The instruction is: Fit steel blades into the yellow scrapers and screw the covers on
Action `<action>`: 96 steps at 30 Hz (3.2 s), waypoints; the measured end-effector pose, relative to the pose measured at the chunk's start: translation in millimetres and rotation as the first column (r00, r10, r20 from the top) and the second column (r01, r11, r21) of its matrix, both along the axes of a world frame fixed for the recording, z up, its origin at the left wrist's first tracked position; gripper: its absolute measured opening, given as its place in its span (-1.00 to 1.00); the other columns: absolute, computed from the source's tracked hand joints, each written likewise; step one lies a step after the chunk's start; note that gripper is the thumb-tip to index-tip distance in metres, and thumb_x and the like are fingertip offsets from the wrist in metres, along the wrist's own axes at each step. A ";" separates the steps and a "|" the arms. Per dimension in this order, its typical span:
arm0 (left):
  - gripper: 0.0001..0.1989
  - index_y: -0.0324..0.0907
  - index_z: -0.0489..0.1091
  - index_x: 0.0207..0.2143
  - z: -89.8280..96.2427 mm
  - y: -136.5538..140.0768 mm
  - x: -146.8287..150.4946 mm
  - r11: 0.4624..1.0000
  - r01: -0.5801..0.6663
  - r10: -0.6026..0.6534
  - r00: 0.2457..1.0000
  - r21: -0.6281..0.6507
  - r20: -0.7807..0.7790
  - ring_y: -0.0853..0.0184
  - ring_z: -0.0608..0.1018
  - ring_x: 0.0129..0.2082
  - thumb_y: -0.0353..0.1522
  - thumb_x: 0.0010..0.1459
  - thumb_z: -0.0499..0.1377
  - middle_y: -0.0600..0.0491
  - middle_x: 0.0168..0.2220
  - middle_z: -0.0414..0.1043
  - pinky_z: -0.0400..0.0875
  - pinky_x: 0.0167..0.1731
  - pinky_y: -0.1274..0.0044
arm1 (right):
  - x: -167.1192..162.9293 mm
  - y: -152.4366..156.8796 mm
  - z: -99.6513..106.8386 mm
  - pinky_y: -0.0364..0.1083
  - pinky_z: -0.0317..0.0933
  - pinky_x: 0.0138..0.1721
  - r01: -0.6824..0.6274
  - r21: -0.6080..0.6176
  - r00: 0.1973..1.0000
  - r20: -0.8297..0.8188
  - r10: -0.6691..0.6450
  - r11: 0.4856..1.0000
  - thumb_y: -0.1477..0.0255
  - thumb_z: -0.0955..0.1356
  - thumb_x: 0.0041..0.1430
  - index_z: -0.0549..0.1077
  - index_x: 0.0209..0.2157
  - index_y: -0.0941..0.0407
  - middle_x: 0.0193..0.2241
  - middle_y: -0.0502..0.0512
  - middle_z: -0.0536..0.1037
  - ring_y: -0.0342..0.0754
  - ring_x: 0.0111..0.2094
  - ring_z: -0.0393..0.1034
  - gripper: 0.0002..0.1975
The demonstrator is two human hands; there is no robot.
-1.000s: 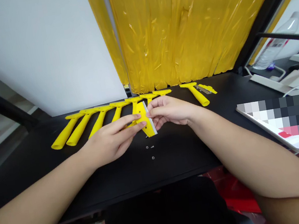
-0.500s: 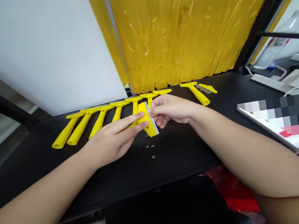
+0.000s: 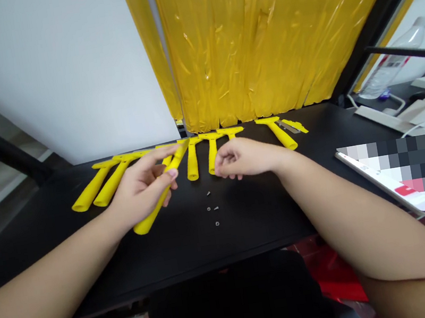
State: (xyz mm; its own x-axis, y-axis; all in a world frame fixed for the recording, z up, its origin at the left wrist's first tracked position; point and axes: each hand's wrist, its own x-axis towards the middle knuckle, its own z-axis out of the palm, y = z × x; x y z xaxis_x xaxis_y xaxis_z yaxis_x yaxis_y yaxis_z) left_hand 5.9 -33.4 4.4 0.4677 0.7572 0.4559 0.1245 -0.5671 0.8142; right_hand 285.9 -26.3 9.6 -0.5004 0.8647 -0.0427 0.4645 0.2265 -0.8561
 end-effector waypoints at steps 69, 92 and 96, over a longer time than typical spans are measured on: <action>-0.61 -0.16 0.31 -0.02 -6.5 7.9 13.0 0.719 0.219 0.057 0.928 -0.660 0.369 0.36 0.52 -0.63 -0.40 0.14 0.35 0.12 -0.51 0.47 0.28 -0.74 0.65 | -43.5 -28.8 -4.5 -0.11 0.12 -0.37 -0.284 0.393 0.927 0.344 0.146 0.875 0.56 0.44 0.08 0.52 -0.41 0.10 -0.42 -0.03 0.53 -0.14 -0.42 0.32 -0.92; -0.57 0.07 0.56 0.17 -6.0 -7.6 -5.2 0.798 0.249 0.088 0.852 0.548 -0.516 0.10 0.67 0.04 -0.45 0.30 0.22 -0.04 0.23 0.52 0.57 0.09 0.29 | -8.7 -5.9 6.1 -0.10 0.38 -0.30 0.149 -0.030 0.930 -0.337 -0.150 0.988 0.33 0.57 0.03 0.61 -0.44 0.06 -0.38 0.05 0.59 -0.09 -0.34 0.44 -0.85; -0.63 0.00 0.55 0.16 -3.4 -8.1 -3.6 0.625 0.335 0.217 0.794 0.706 -0.568 0.18 0.70 -0.06 -0.42 0.38 0.15 -0.03 0.18 0.57 0.63 -0.08 0.41 | -17.0 -7.7 4.1 -0.14 0.43 -0.31 0.164 -0.175 0.898 -0.382 -0.220 0.971 0.41 0.59 -0.05 0.59 -0.47 0.09 -0.42 0.01 0.56 -0.16 -0.40 0.44 -0.85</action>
State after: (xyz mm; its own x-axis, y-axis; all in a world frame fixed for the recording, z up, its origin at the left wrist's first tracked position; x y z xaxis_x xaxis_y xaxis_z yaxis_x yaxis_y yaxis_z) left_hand 2.3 -41.4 1.1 0.8563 0.2322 0.4613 0.3224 -0.9381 -0.1264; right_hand 268.9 -34.0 13.7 -0.3251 0.9457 0.0013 0.1041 0.0371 -0.9939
